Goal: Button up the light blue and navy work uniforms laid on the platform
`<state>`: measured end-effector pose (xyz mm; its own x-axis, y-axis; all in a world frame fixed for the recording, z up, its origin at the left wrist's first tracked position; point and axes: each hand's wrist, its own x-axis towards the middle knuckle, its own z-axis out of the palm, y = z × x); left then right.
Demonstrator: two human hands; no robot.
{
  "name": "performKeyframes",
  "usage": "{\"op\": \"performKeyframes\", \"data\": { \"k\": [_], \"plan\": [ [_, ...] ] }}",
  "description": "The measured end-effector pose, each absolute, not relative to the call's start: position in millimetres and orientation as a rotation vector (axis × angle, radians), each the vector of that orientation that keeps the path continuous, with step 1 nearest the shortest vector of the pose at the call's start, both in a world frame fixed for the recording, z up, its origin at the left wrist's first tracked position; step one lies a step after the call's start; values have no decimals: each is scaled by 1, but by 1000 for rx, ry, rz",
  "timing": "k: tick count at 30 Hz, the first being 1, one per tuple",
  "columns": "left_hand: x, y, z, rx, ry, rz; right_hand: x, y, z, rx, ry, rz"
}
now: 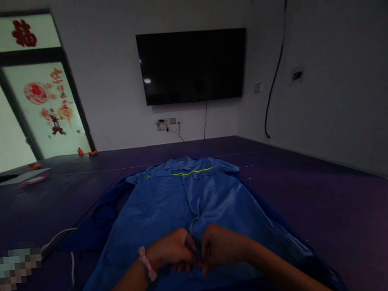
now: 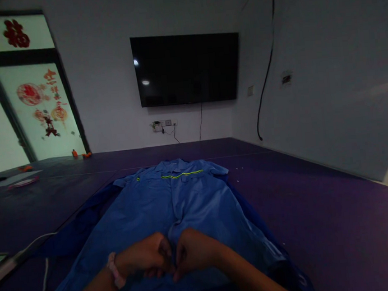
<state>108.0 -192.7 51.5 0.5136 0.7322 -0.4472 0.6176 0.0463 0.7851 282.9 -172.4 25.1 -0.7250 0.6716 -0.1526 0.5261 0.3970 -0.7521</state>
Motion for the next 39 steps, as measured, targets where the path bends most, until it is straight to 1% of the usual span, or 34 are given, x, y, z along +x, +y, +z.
{"op": "performKeyframes", "data": {
  "k": [3, 7, 12, 19, 24, 31, 36, 39],
  "plan": [
    [106, -189, 54, 1562, 1178, 246, 282, -170, 28, -1100, -2372, 1242],
    [102, -186, 54, 1514, 1179, 327, 281, -168, 30, -1099, -2247, 1376],
    [99, -182, 50, 1530, 1130, 281, 278, -167, 24, -1129, -2177, 1457],
    [100, -181, 44, 1591, 1036, 192, 280, -167, 27, -1179, -2282, 1498],
    [105, -184, 47, 1611, 1075, 262, 284, -164, 29, -1240, -2270, 1536],
    [110, -189, 46, 1635, 1157, 314, 277, -164, 20, -1412, -2201, 1450],
    [108, -191, 47, 1712, 1159, 248, 275, -166, 22, -1363, -2148, 1541],
    [109, -194, 48, 1893, 1247, 207, 276, -166, 25, -1337, -2146, 1569]
  ]
}}
